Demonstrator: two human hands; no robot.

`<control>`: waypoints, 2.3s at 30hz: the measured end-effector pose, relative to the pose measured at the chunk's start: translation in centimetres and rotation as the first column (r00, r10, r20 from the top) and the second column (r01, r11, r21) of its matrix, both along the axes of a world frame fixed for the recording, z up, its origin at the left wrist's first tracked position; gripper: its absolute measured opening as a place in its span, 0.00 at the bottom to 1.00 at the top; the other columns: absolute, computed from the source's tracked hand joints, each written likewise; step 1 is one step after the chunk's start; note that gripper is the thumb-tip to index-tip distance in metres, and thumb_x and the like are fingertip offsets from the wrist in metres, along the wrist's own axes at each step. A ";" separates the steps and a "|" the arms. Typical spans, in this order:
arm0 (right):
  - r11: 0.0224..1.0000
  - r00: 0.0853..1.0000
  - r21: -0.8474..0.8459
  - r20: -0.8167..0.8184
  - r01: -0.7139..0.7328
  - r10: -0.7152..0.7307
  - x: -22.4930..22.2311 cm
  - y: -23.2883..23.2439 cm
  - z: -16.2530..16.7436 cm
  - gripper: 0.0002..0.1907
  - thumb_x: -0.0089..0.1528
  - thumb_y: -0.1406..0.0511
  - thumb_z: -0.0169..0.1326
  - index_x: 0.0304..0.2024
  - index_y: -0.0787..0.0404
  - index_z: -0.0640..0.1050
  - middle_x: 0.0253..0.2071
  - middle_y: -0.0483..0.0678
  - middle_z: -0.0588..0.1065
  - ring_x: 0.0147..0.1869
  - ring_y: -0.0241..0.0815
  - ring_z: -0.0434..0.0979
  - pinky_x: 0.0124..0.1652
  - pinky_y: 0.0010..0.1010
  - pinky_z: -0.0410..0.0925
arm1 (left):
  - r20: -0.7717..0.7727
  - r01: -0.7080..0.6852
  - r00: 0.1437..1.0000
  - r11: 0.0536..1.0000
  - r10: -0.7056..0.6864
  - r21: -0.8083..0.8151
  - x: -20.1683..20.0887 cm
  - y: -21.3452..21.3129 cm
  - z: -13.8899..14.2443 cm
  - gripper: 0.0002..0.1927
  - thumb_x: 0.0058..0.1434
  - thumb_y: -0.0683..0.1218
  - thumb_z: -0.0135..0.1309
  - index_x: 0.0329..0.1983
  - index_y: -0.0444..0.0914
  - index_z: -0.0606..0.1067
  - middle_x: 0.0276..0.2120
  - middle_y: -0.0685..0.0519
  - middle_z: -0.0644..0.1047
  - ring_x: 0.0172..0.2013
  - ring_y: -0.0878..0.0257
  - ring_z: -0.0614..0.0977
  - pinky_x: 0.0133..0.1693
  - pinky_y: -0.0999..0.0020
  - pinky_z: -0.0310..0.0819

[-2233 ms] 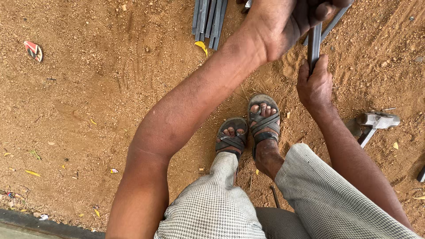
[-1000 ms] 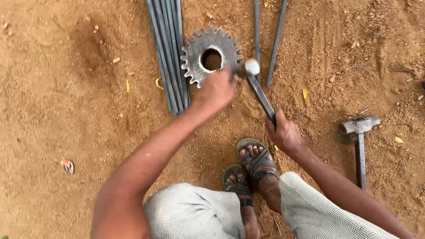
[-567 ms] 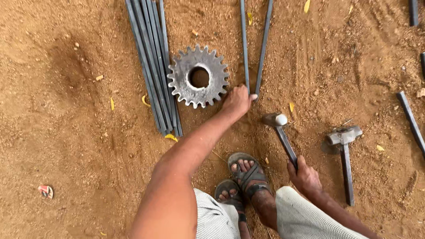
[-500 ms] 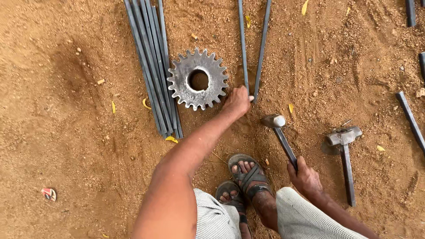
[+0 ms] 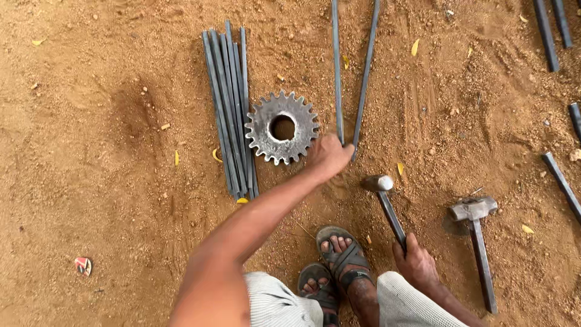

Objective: The person straightens metal rods by placing them against a large gear on the ground and striking them with a hammer, handling the rods one at a time and rotating them to address bends.

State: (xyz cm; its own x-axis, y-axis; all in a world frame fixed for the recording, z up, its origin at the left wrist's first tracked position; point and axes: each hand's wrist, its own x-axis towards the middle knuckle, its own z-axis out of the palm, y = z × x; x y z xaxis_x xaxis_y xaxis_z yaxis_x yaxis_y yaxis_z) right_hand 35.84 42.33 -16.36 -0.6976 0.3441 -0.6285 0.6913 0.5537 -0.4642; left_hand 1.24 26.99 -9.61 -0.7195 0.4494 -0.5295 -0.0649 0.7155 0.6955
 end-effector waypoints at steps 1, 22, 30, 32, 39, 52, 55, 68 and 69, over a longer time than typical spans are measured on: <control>0.999 1.000 0.039 0.005 -0.019 0.018 0.5 0.2 -0.1 0.12 0.70 0.57 0.43 0.40 0.60 0.66 0.14 0.45 0.68 0.09 0.35 0.63 0.07 0.34 0.63 | -0.037 0.007 0.999 0.998 -0.010 -0.064 0.0 -0.6 1.8 0.13 0.67 0.50 0.53 0.33 0.36 0.75 0.17 0.57 0.68 0.12 0.68 0.63 0.10 0.68 0.56; 1.000 0.994 0.002 -0.104 -0.018 0.019 -2.9 -4.4 3.4 0.15 0.68 0.53 0.49 0.39 0.57 0.69 0.17 0.49 0.72 0.13 0.45 0.68 0.13 0.44 0.64 | 0.773 -0.765 0.586 0.483 0.245 0.426 6.1 -14.9 8.3 0.18 0.74 0.47 0.43 0.60 0.31 0.72 0.40 0.36 0.82 0.36 0.49 0.87 0.39 0.55 0.87; 0.948 0.949 0.093 0.117 -0.305 0.294 -13.3 -7.5 2.9 0.16 0.74 0.54 0.39 0.45 0.60 0.68 0.22 0.54 0.74 0.13 0.39 0.65 0.09 0.37 0.62 | 0.749 -0.749 0.661 0.083 0.038 0.657 -0.5 -14.7 13.1 0.18 0.77 0.48 0.49 0.62 0.30 0.70 0.48 0.37 0.81 0.45 0.50 0.86 0.45 0.59 0.87; 0.933 0.942 0.142 0.109 -0.330 0.316 -13.5 -7.2 2.8 0.16 0.74 0.54 0.38 0.46 0.60 0.68 0.23 0.54 0.74 0.13 0.39 0.66 0.09 0.36 0.64 | 0.732 -0.733 0.681 0.046 0.037 0.679 -1.2 -15.1 12.7 0.20 0.77 0.49 0.51 0.62 0.29 0.71 0.49 0.37 0.81 0.46 0.50 0.86 0.45 0.62 0.87; 0.949 0.955 0.106 0.027 -0.297 0.295 -12.7 -8.8 0.5 0.18 0.73 0.53 0.39 0.44 0.61 0.67 0.22 0.54 0.74 0.12 0.38 0.66 0.09 0.36 0.64 | 0.701 -0.701 0.713 0.001 0.000 0.713 -2.3 -16.1 11.0 0.25 0.73 0.54 0.54 0.59 0.28 0.73 0.49 0.37 0.82 0.47 0.50 0.87 0.46 0.63 0.87; 0.925 0.942 0.186 0.020 -0.332 0.335 -13.2 -8.7 -1.4 0.19 0.74 0.52 0.40 0.43 0.61 0.67 0.20 0.52 0.72 0.12 0.38 0.65 0.08 0.35 0.64 | 0.720 -0.725 0.688 0.038 0.097 0.688 -3.1 -16.6 8.7 0.26 0.60 0.60 0.65 0.46 0.34 0.77 0.36 0.47 0.84 0.34 0.64 0.87 0.35 0.73 0.85; 0.926 0.942 0.181 -0.001 -0.330 0.336 -13.3 -8.8 -1.5 0.19 0.74 0.52 0.41 0.43 0.62 0.67 0.20 0.53 0.73 0.12 0.38 0.65 0.08 0.36 0.64 | 0.719 -0.724 0.688 0.039 0.102 0.688 -3.4 -16.5 8.1 0.26 0.58 0.61 0.67 0.43 0.35 0.76 0.34 0.49 0.83 0.31 0.66 0.85 0.32 0.75 0.82; 0.935 0.946 0.150 -0.006 -0.320 0.324 -14.4 -9.0 -1.4 0.19 0.74 0.53 0.42 0.42 0.63 0.68 0.20 0.53 0.72 0.12 0.39 0.67 0.08 0.36 0.65 | 0.733 -0.733 0.680 -0.006 0.039 0.680 -4.5 -15.8 6.8 0.26 0.54 0.63 0.69 0.34 0.38 0.73 0.23 0.57 0.75 0.21 0.71 0.73 0.23 0.73 0.67; 0.938 0.948 0.146 0.002 -0.314 0.317 -14.4 -9.1 -1.3 0.19 0.74 0.53 0.42 0.42 0.63 0.67 0.20 0.53 0.72 0.12 0.39 0.67 0.08 0.36 0.65 | 0.723 -0.723 0.690 0.007 0.030 0.690 -4.5 -15.8 6.9 0.27 0.54 0.64 0.68 0.33 0.38 0.73 0.21 0.58 0.73 0.20 0.71 0.73 0.22 0.73 0.66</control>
State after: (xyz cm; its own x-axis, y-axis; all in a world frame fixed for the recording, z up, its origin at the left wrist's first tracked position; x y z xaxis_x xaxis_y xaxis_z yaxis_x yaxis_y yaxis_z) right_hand 21.41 33.28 -17.63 -0.7974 0.1885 -0.5732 0.4610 0.8033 -0.3772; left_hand -3.23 11.21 -2.73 -0.8304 0.5103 -0.2239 -0.5511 -0.6925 0.4655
